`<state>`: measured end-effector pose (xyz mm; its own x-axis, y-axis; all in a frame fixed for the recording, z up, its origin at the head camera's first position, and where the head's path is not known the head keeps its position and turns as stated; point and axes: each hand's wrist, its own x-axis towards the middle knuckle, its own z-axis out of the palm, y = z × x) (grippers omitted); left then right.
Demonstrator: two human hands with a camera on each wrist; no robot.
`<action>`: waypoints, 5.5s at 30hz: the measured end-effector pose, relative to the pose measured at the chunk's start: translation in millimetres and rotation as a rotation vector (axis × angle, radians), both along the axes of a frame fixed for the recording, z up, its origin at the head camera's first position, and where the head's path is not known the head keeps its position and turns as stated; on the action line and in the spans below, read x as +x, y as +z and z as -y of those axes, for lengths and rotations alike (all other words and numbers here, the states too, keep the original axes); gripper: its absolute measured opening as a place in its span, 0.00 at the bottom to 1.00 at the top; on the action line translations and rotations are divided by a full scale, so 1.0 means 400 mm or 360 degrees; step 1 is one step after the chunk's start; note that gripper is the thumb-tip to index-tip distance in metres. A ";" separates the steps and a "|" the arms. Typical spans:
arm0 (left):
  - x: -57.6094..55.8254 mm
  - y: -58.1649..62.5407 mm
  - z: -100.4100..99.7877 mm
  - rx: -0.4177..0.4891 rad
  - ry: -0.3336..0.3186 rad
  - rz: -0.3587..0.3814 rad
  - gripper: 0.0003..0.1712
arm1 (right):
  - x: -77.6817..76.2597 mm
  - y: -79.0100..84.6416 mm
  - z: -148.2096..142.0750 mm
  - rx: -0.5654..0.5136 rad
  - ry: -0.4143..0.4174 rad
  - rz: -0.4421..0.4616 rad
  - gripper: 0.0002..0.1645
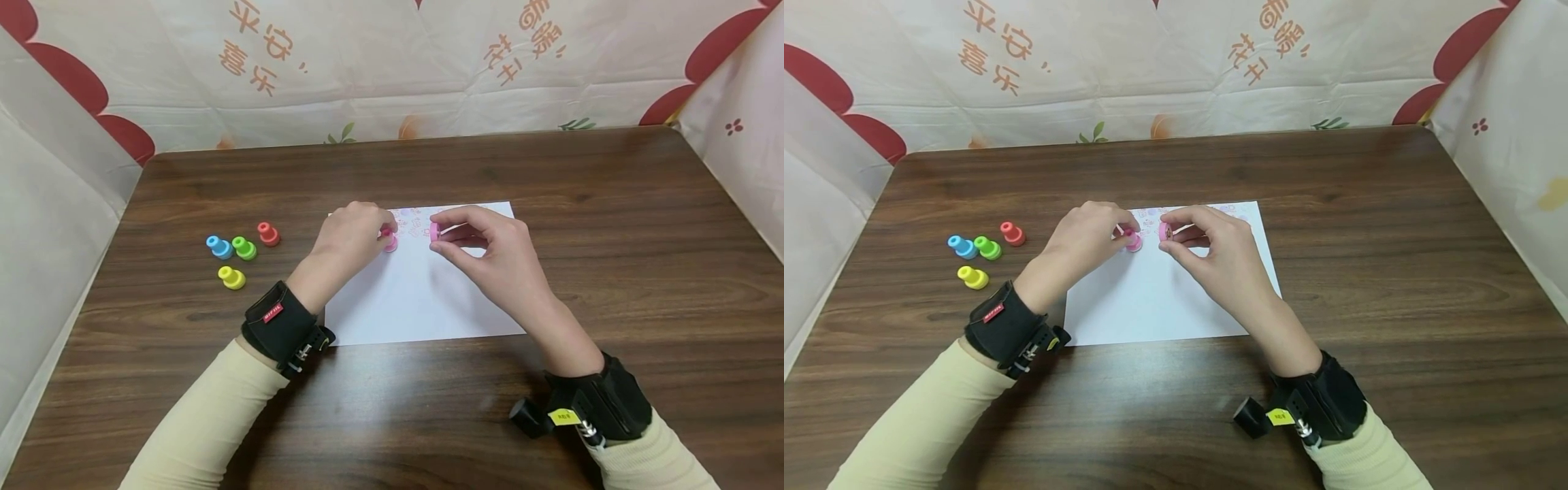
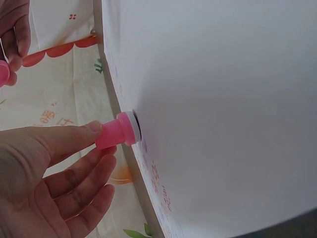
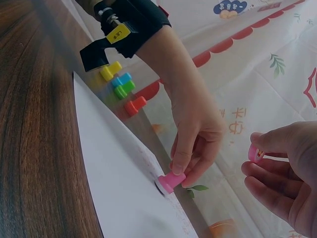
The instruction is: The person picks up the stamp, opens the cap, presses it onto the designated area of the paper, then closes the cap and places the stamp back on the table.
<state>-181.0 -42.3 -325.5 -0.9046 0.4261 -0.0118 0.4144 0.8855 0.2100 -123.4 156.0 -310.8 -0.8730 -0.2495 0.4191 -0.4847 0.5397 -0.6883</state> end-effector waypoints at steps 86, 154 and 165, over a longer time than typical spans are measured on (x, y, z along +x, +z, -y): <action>-0.027 -0.009 -0.020 0.0025 -0.0029 0.0074 0.09 | -0.005 -0.005 -0.012 0.0026 -0.0053 -0.0029 0.17; 0.160 0.010 0.057 0.1630 0.0012 0.0312 0.12 | 0.030 -0.018 0.042 -0.0019 0.0174 0.0015 0.17; 0.177 0.005 0.062 0.1516 0.0037 0.0271 0.10 | 0.042 -0.024 0.045 0.0015 0.0221 0.0044 0.17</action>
